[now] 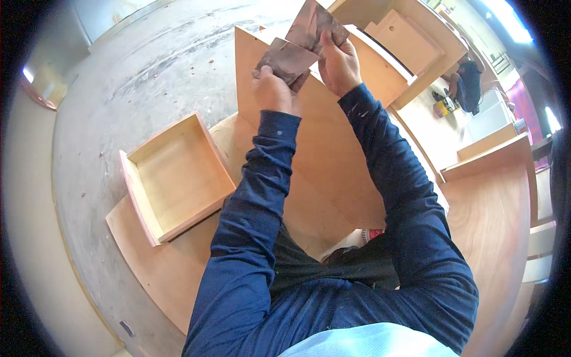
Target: Applying and smoothing wood filler on a wooden board using putty knives.
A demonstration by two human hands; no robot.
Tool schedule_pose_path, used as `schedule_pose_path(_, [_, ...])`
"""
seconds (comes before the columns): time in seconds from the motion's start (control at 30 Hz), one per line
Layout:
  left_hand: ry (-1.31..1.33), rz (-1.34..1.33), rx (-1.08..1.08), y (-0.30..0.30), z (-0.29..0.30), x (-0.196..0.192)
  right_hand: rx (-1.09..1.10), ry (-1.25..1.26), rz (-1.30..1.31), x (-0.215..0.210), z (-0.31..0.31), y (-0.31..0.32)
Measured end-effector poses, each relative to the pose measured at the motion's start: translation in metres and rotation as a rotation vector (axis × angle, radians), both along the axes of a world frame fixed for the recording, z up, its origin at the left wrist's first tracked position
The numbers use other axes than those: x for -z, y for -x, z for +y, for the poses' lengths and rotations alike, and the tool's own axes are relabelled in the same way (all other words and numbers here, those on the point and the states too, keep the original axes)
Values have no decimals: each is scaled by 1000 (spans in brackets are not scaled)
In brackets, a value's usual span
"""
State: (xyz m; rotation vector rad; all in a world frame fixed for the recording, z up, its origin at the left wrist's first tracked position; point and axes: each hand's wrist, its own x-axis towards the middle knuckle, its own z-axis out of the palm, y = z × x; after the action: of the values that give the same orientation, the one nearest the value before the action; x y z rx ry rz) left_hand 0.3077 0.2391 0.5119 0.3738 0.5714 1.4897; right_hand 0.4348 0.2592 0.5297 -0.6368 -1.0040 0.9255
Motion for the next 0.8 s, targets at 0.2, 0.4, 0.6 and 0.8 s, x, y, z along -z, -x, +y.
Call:
schedule_pose_path(0.2, [-28, -22, -109, -3, -4, -3, 170, -138, -749, 7, -20, 0])
schedule_pose_path(0.4, [-143, 147, -248, 6, 17, 18, 323, -32, -1216, -4, -44, -5])
schedule_pose_path(0.6, [-237, -6, -169, 27, 33, 17, 399, -165, -1528, -44, -53, -35])
schedule_pose_path(0.8, [-611, 843, -358, 32, 35, 22, 360, -502, -1740, -49, -33, -24])
